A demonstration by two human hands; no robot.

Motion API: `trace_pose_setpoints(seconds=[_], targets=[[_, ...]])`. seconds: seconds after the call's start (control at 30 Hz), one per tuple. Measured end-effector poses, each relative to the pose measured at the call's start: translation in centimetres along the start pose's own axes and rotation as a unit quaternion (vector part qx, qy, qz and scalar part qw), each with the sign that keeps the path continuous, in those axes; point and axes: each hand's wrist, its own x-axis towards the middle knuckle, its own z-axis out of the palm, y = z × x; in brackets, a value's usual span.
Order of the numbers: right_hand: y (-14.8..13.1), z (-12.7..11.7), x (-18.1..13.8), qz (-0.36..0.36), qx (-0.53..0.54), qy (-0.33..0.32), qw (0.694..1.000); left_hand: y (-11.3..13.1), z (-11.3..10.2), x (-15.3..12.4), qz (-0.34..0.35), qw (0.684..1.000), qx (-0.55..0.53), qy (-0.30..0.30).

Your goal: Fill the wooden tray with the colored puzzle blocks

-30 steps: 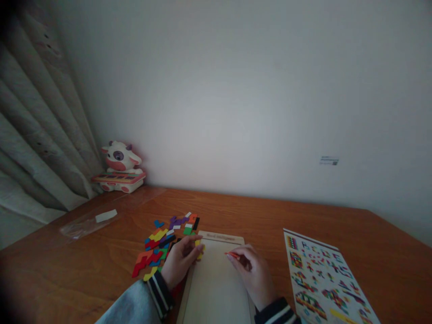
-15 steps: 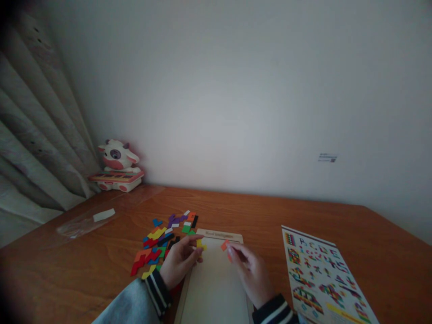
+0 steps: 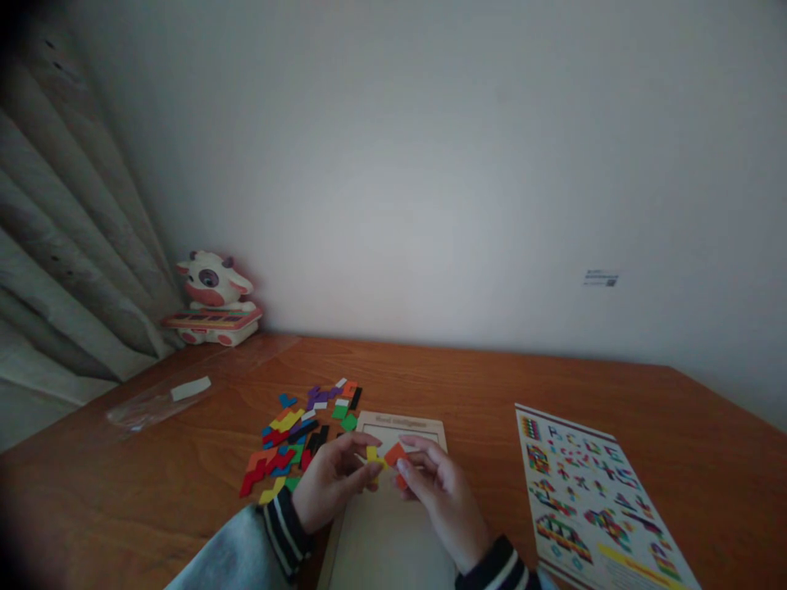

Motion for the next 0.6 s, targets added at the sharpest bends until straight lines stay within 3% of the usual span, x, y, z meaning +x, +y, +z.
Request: trace_pose_setpoints(seconds=[0.13, 0.23, 0.43, 0.6], targets=[[0.6, -0.2, 0.0, -0.024, -0.019, 0.015, 0.999, 0.6, -0.1, -0.1, 0.034, 0.999, 0.028, 0.017], [0.7, -0.2, -0.1, -0.068, -0.085, 0.004, 0.994, 0.8, 0.0, -0.1, 0.010, 1.000, -0.016, 0.021], [-0.2, 0.7, -0.4, -0.161, -0.239, -0.048, 0.956, 0.9, 0.2, -0.2, 0.001, 0.998, -0.057, 0.012], [-0.7, 0.6, -0.5, -0.191, -0.281, -0.049, 0.939, 0.9, 0.4, -0.4, 0.006, 0.997, -0.075, 0.002]])
